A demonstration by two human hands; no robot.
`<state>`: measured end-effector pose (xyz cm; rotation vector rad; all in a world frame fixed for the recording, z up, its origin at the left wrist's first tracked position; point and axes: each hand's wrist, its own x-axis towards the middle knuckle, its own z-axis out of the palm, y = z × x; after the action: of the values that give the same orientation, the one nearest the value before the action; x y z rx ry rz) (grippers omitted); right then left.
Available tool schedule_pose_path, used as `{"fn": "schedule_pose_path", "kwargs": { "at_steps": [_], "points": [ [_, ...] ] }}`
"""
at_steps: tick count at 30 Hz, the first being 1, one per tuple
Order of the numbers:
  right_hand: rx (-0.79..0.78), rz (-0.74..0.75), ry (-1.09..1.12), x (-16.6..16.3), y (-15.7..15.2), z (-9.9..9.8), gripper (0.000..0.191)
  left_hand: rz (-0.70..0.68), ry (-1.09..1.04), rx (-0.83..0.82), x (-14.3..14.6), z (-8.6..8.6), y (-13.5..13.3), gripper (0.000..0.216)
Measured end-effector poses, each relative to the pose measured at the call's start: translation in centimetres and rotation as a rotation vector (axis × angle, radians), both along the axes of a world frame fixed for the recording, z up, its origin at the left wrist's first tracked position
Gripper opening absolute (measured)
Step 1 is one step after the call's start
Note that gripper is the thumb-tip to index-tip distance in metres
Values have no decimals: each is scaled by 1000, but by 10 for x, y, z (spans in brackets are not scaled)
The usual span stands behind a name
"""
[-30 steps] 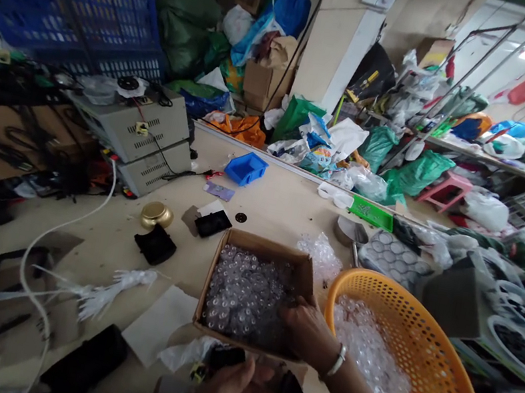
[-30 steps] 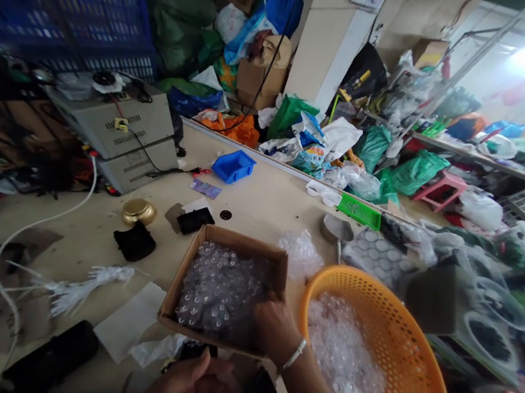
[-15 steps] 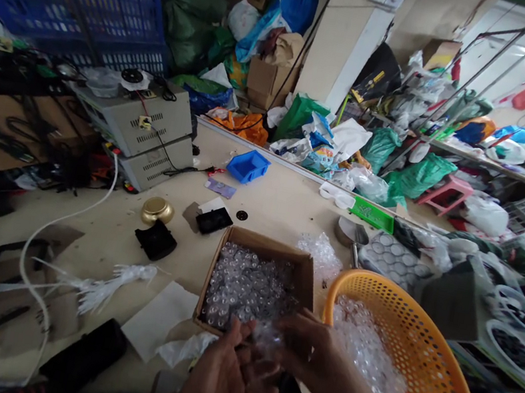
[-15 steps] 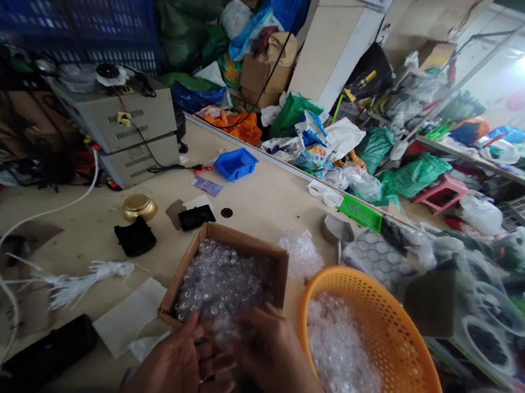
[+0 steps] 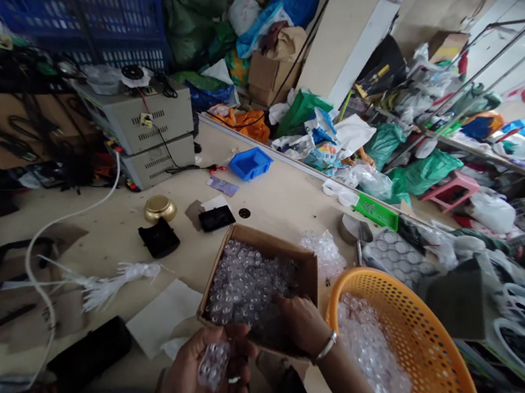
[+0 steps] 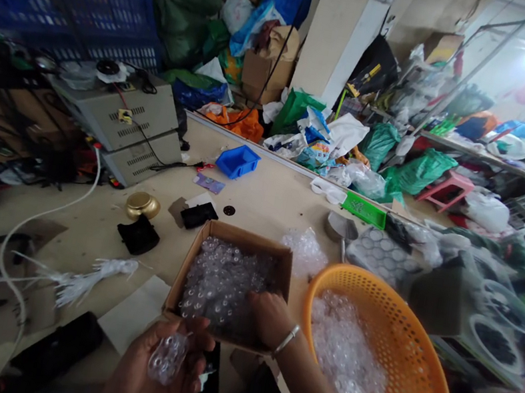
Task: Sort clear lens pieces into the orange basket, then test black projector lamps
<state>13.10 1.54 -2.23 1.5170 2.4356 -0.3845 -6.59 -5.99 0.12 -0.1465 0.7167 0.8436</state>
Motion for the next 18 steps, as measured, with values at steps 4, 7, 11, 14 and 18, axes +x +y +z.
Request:
{"fn": "schedule_pose_path", "kwargs": {
  "at_steps": [4, 7, 11, 14, 18],
  "points": [
    [28, 6, -2, 3, -2, -3, 33, 21, 43, 1, 2, 7, 5, 22],
    [55, -20, -6, 1, -4, -3, 33, 23, 57, -14, 2, 10, 6, 19],
    [61, -60, 20, -1, -5, 12, 31, 53, 14, 14, -2, 10, 6, 24],
    [74, -138, 138, 4, -8, 28, 31, 80, -76, 51, -3, 8, 6, 30],
    [80, -258, 416, 12, -15, 39, 33, 79, -26, 40, 4, 8, 8, 28]
  ]
}}
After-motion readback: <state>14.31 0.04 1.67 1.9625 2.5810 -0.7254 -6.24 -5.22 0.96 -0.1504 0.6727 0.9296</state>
